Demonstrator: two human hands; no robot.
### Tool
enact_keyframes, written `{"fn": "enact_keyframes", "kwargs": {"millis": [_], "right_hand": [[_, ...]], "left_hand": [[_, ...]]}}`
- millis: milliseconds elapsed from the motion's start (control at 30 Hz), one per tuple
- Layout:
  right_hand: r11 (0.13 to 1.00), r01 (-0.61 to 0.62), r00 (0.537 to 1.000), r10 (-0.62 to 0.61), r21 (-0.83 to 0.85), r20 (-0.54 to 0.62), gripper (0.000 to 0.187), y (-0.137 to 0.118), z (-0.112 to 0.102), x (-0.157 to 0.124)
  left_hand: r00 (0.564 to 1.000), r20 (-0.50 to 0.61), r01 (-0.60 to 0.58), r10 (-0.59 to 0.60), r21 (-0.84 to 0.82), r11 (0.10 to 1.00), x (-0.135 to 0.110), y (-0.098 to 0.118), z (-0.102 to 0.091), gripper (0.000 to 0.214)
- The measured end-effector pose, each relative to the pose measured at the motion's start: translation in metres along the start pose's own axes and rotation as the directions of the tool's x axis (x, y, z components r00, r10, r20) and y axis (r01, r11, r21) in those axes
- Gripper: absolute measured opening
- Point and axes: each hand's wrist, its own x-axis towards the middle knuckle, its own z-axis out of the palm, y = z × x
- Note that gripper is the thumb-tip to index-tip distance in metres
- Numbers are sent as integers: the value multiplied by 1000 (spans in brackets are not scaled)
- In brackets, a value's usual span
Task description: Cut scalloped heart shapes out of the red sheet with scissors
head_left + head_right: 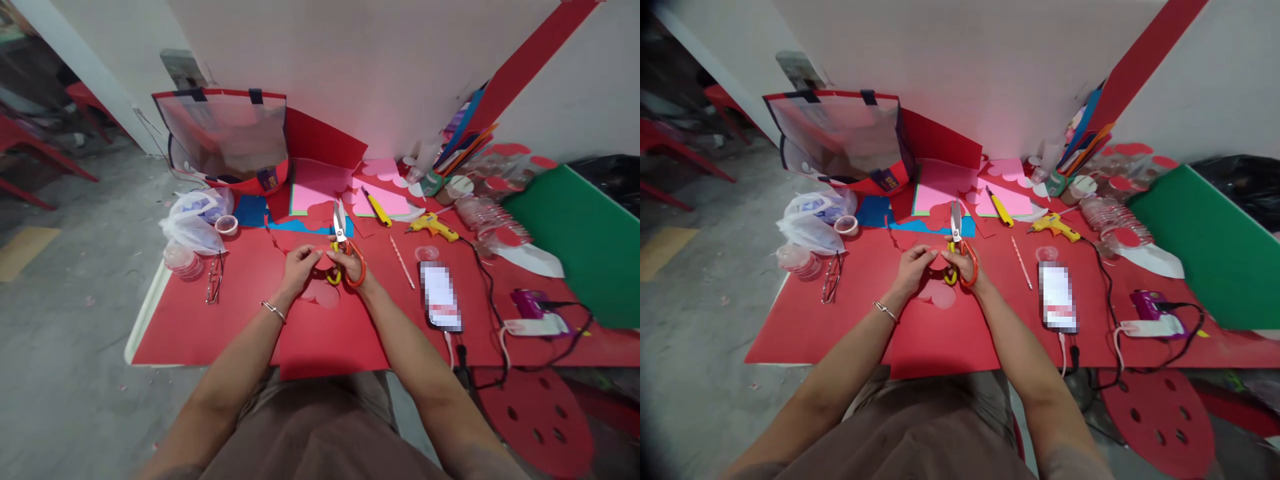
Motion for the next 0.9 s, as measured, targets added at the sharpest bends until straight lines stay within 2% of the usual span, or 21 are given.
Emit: {"fn": "enact_keyframes", "kwargs": {"millis": [267, 633, 900], "right_hand": [[998, 24, 999, -27, 64, 43, 57, 2, -2, 3], [999, 28, 995, -31, 42, 93, 63, -2, -1, 0], [997, 66, 994, -61, -49, 95, 63, -12, 3, -5]], "left_hand": [[998, 27, -51, 50, 69, 996, -4, -5, 1, 50], [992, -54, -114, 117, 59, 992, -3, -12, 2, 44], [996, -84, -36, 33, -43, 998, -2, -9, -1, 42]]}}
